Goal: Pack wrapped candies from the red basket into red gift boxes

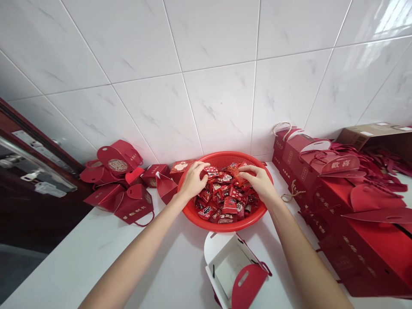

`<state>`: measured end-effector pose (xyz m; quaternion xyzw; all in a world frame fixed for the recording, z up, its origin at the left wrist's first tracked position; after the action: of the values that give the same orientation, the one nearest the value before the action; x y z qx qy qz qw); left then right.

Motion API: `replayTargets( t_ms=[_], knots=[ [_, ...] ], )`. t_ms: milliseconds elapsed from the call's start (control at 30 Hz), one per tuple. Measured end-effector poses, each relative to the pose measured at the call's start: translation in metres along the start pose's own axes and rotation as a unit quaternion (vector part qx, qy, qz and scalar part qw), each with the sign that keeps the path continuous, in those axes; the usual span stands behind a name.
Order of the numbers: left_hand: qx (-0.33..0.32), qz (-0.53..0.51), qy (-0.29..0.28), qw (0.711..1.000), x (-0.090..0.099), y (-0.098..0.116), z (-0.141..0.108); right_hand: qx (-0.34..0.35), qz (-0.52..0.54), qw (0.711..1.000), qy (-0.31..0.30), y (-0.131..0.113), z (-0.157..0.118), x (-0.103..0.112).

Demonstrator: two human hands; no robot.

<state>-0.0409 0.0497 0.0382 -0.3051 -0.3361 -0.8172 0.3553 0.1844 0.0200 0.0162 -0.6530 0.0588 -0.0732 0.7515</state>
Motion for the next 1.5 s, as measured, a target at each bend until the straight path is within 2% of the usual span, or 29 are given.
replayTargets(
  t_ms=[133,367,467,567,633,733,800,900,967,1100,1200,1300,1433,1500],
  knots=[
    [0.045,0.041,-0.013,0.998,-0.006,-0.013,0.005,0.003,0.002,1.000,0.006,0.000,0.000,0.001],
    [0.109,0.057,-0.107,0.987,-0.032,-0.022,0.033,0.014,0.003,1.000,0.006,-0.002,0.001,0.000],
    [0.117,0.053,-0.108,0.986,-0.035,-0.021,0.041,0.011,0.004,1.000,0.009,0.002,0.002,-0.001],
    [0.114,0.012,-0.063,0.991,-0.022,-0.007,0.040,0.004,0.007,1.000,0.001,0.005,0.004,-0.002],
    [0.116,-0.083,-0.005,0.990,-0.007,0.013,0.034,0.020,0.009,1.000,-0.011,-0.001,0.002,-0.003],
    [0.101,-0.249,0.075,0.960,0.012,0.052,0.016,0.071,0.021,0.996,-0.056,-0.020,-0.007,-0.012],
    [0.113,-0.297,0.121,0.940,0.021,0.071,0.002,0.088,0.054,0.990,-0.094,-0.035,-0.016,-0.020],
    [0.129,-0.332,0.134,0.925,0.027,0.092,-0.013,0.104,0.108,0.980,-0.128,-0.056,-0.030,-0.029],
    [0.138,-0.368,0.121,0.912,0.031,0.098,-0.017,0.121,0.105,0.976,-0.145,-0.068,-0.038,-0.031],
    [0.157,-0.445,0.069,0.879,0.044,0.104,-0.022,0.166,0.017,0.972,-0.164,-0.083,-0.050,-0.028],
    [0.163,-0.458,0.042,0.873,0.051,0.109,-0.027,0.183,-0.009,0.970,-0.163,-0.091,-0.056,-0.023],
    [0.163,-0.460,0.075,0.870,0.058,0.115,-0.032,0.193,-0.009,0.967,-0.165,-0.098,-0.061,-0.020],
    [0.191,-0.491,0.176,0.831,0.068,0.116,-0.040,0.212,-0.042,0.958,-0.190,-0.104,-0.068,-0.020],
    [0.205,-0.505,0.204,0.814,0.069,0.115,-0.043,0.213,-0.056,0.957,-0.188,-0.104,-0.069,-0.021]
  ],
)
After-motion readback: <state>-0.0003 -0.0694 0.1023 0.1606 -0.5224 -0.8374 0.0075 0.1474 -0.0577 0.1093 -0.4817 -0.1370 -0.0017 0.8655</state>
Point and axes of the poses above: each hand's wrist, its own z-axis towards the middle knuckle, its own x-axis out of the back of the hand, y = z × x, the point moved 7 cm from there along z, towards the middle knuckle, and after that the axes turned 7 degrees about y, right-handed, at the moved point
